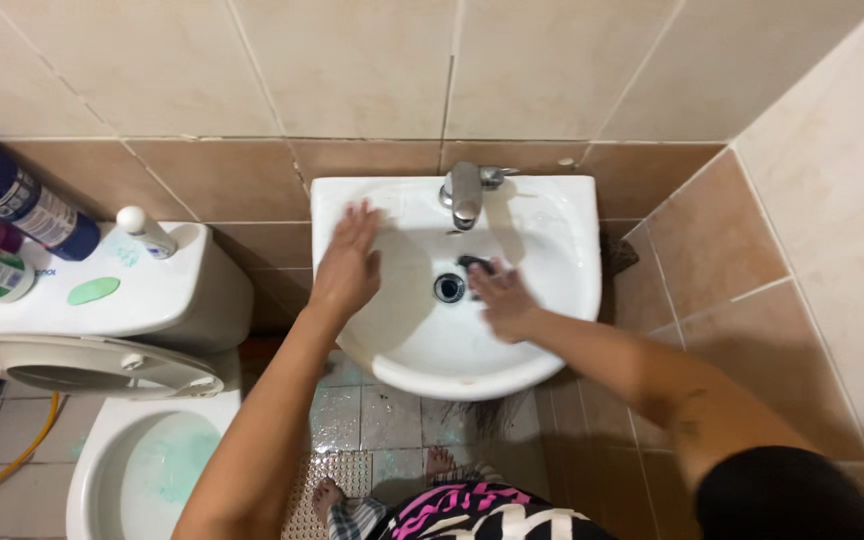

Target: The person scrubs a bathroom sink and toilet using a dark cloth. They wipe the sink basin and faucet, then move to the toilet to scrub the tank, seat, and bowl. The person also handles several cleaning product bottles and a green scoop, moving them between the sink and toilet.

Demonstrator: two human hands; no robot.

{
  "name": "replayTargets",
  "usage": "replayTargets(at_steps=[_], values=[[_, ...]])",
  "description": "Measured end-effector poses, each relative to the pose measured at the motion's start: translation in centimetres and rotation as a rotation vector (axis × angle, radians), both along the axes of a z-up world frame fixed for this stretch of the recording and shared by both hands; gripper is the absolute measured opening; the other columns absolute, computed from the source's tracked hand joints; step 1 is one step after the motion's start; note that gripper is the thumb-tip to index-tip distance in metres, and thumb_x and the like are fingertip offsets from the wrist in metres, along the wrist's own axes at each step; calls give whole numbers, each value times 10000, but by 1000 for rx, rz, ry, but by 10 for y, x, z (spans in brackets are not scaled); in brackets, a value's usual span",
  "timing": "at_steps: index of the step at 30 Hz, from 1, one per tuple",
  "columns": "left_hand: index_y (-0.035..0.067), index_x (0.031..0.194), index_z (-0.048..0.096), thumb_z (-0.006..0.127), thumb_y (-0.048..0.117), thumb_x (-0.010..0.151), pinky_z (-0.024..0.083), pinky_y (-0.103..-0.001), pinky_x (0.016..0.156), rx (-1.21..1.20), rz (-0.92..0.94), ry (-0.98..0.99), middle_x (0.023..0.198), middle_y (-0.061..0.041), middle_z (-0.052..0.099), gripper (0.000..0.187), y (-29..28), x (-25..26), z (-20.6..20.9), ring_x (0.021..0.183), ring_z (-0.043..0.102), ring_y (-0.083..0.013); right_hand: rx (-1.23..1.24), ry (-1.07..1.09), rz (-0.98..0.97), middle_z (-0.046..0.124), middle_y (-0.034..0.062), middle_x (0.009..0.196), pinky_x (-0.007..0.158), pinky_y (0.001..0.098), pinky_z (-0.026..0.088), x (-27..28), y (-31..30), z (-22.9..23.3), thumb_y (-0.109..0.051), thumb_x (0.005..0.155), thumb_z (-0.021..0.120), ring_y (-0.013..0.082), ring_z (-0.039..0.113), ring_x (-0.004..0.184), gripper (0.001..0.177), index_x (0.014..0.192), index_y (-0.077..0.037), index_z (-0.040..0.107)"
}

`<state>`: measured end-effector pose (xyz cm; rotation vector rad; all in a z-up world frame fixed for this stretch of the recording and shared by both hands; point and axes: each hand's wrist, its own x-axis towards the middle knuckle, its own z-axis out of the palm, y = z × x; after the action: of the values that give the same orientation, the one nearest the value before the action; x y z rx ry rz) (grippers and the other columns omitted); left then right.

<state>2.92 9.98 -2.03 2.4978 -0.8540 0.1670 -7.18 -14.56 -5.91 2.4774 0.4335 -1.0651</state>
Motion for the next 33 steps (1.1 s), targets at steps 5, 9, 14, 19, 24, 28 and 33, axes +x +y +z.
replayTargets(at_steps=[5,9,14,19,24,28,33], values=[[33,1579,332,548,85,993,140,-458,1279,-125,297,34,1683,-183,232,627,41,-37,-10,1573,147,-327,992,305,-355,-224,90,1704,1237,579,-31,-15,34,-2,-582,1024,218,311,-176,1580,794,1605,-211,-177],[22,1585,282,506,146,1038,108,-470,1214,-166,397,134,1680,-200,198,604,48,-51,-20,1547,114,-346,726,482,-144,-22,28,1715,1246,577,1,-25,-3,17,-514,988,282,301,-38,1584,836,1636,-244,-170],[-26,1574,277,483,193,1044,140,-476,1249,-100,410,217,1643,-205,261,609,51,-50,-33,1550,147,-351,576,-71,-295,-209,125,1703,1246,551,-78,2,23,-7,-423,1056,281,355,-210,1556,793,1596,-128,-221],[-53,1555,316,514,191,1020,179,-474,1264,-79,374,156,1633,-224,314,620,55,-45,-32,1555,195,-373,1067,224,-276,-291,108,1683,1212,576,-78,-1,51,-14,-660,963,166,319,-231,1546,864,1601,-195,-187],[-40,1549,314,509,194,1018,175,-474,1244,-99,378,186,1624,-217,307,612,55,-47,-34,1539,195,-372,676,403,-221,-194,86,1693,1217,599,-142,-16,5,-10,-745,893,97,313,-211,1547,923,1625,-267,-200],[-35,1558,298,488,179,1018,180,-471,1241,-136,371,180,1637,-215,288,612,56,-46,-41,1538,195,-364,795,-76,-316,-268,143,1697,1229,577,-81,5,39,-30,-676,990,142,379,-272,1535,893,1573,-135,-264],[12,1580,288,408,180,1061,167,-471,1249,-102,366,220,1653,-182,272,559,59,-42,-44,1553,174,-349,1241,265,-464,-273,68,1679,1243,556,-18,-4,94,-4,-780,885,8,288,-187,1562,910,1576,-247,-252]])
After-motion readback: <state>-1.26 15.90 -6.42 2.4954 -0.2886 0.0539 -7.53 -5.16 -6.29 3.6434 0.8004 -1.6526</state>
